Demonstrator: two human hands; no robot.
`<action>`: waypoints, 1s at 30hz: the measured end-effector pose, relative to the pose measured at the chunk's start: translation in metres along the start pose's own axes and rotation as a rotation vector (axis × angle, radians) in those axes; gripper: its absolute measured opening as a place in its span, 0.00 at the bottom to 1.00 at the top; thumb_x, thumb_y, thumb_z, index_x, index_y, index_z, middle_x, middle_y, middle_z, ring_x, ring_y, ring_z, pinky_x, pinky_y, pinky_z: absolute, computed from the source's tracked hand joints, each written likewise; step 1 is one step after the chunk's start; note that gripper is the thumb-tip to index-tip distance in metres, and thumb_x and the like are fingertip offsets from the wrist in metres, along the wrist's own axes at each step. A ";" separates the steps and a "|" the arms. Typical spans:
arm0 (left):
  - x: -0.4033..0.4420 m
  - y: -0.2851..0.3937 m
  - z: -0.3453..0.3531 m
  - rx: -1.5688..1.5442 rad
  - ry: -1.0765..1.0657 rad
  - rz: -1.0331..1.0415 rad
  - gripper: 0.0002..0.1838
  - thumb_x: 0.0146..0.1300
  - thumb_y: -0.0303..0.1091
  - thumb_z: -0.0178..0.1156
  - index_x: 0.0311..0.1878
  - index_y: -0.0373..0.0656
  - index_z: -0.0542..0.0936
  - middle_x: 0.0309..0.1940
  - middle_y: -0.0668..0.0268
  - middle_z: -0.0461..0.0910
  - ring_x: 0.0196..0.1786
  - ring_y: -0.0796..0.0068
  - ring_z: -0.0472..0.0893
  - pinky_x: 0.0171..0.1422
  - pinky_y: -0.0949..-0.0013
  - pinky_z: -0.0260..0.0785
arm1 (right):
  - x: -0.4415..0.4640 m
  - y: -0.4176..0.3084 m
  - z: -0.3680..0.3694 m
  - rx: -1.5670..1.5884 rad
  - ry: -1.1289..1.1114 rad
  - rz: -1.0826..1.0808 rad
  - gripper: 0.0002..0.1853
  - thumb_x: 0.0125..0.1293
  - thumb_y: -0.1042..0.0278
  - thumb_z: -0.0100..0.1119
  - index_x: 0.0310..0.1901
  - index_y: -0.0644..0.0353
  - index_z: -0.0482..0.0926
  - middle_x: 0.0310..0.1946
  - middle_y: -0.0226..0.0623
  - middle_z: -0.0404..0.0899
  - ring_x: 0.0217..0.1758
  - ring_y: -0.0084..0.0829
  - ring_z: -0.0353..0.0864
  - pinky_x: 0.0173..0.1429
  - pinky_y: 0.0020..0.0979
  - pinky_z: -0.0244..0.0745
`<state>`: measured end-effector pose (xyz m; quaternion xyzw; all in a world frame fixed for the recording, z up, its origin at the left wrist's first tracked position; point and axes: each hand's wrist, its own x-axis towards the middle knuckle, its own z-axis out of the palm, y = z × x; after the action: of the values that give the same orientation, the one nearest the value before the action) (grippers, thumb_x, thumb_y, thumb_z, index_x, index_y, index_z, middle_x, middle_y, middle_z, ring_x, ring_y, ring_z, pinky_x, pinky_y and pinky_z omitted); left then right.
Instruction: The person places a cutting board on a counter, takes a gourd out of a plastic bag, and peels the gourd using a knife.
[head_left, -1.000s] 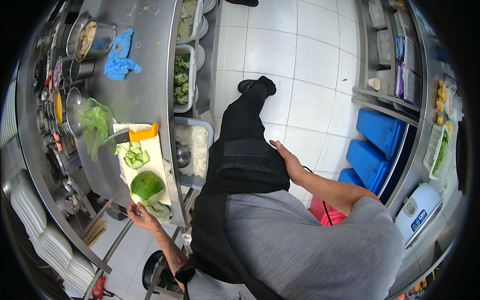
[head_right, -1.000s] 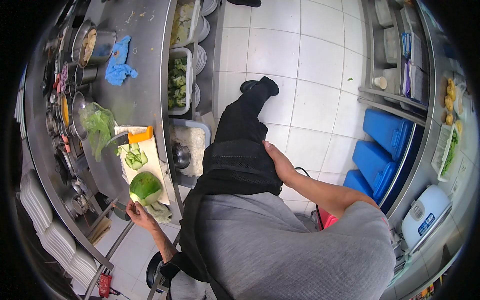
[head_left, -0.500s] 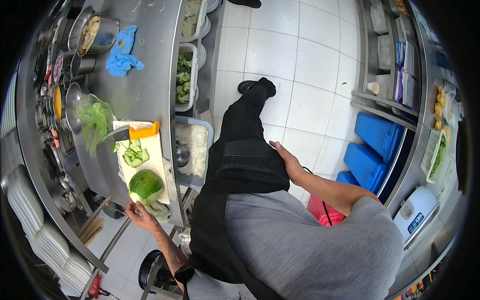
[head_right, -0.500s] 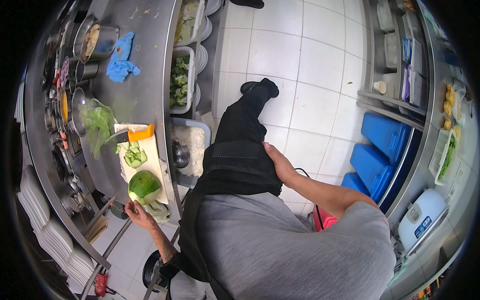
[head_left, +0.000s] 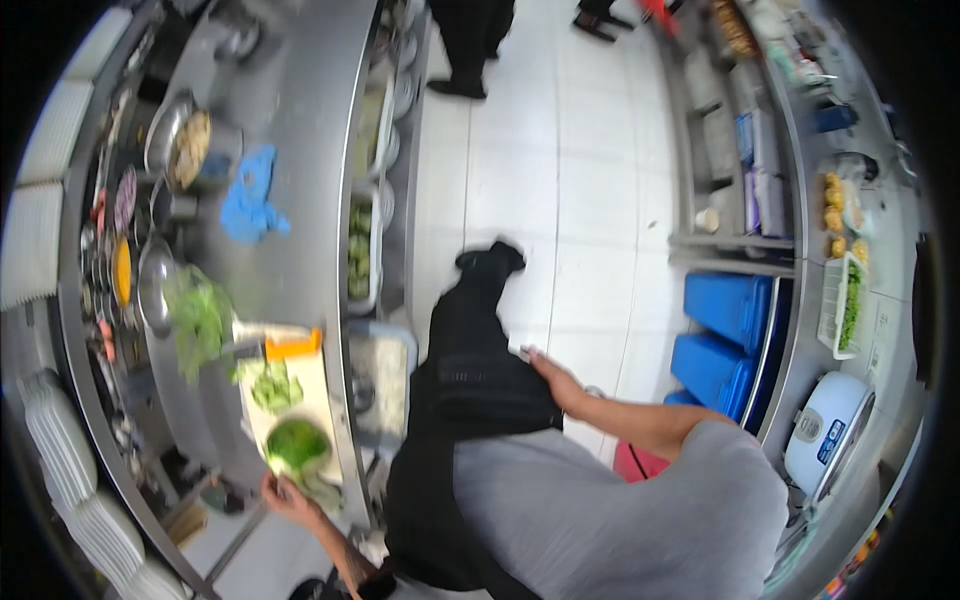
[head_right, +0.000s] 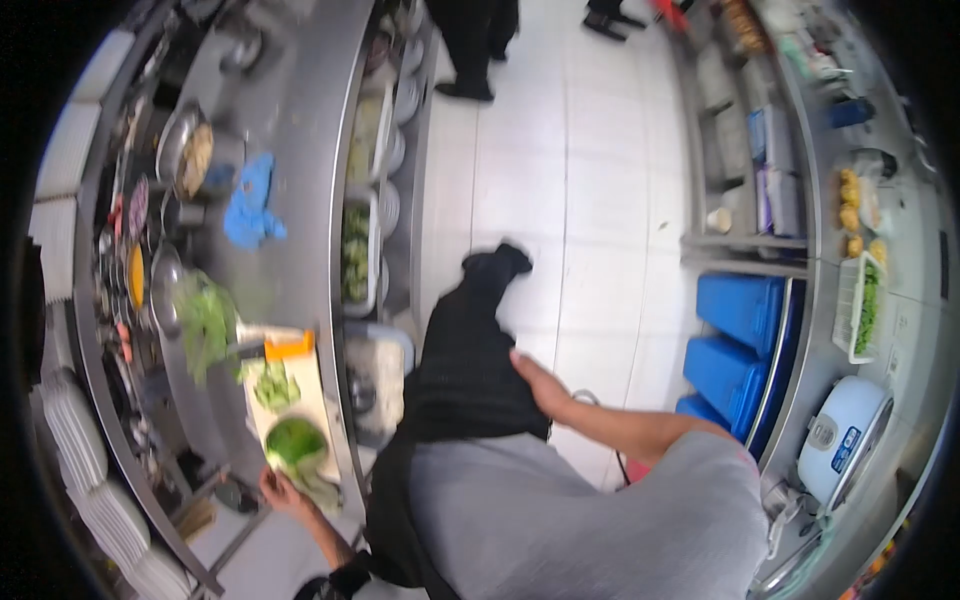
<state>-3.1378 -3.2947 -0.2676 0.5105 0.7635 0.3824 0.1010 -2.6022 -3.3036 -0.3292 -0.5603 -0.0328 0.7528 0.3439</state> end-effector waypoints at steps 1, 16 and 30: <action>-0.002 -0.008 -0.001 0.025 0.000 -0.001 0.17 0.74 0.38 0.60 0.55 0.34 0.77 0.49 0.57 0.79 0.51 0.63 0.76 0.61 0.59 0.69 | -0.001 -0.004 -0.001 -0.027 0.005 -0.005 0.38 0.81 0.39 0.43 0.77 0.65 0.63 0.76 0.41 0.64 0.79 0.31 0.60 0.82 0.28 0.50; -0.018 0.121 -0.011 0.212 0.068 -0.127 0.20 0.70 0.39 0.66 0.53 0.30 0.82 0.45 0.44 0.83 0.48 0.49 0.81 0.56 0.55 0.74 | -0.050 -0.026 -0.006 -0.154 0.203 0.024 0.46 0.73 0.25 0.45 0.70 0.66 0.72 0.67 0.47 0.76 0.69 0.35 0.74 0.75 0.33 0.63; -0.008 0.036 -0.016 0.052 -0.028 0.081 0.23 0.69 0.43 0.68 0.55 0.31 0.80 0.49 0.49 0.83 0.51 0.54 0.80 0.59 0.55 0.73 | -0.038 0.018 0.002 0.018 0.072 -0.022 0.43 0.75 0.30 0.46 0.70 0.67 0.73 0.65 0.45 0.77 0.67 0.34 0.76 0.75 0.31 0.63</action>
<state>-3.1180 -3.3024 -0.2334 0.5488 0.7504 0.3591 0.0827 -2.6072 -3.3379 -0.3055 -0.5836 -0.0200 0.7285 0.3582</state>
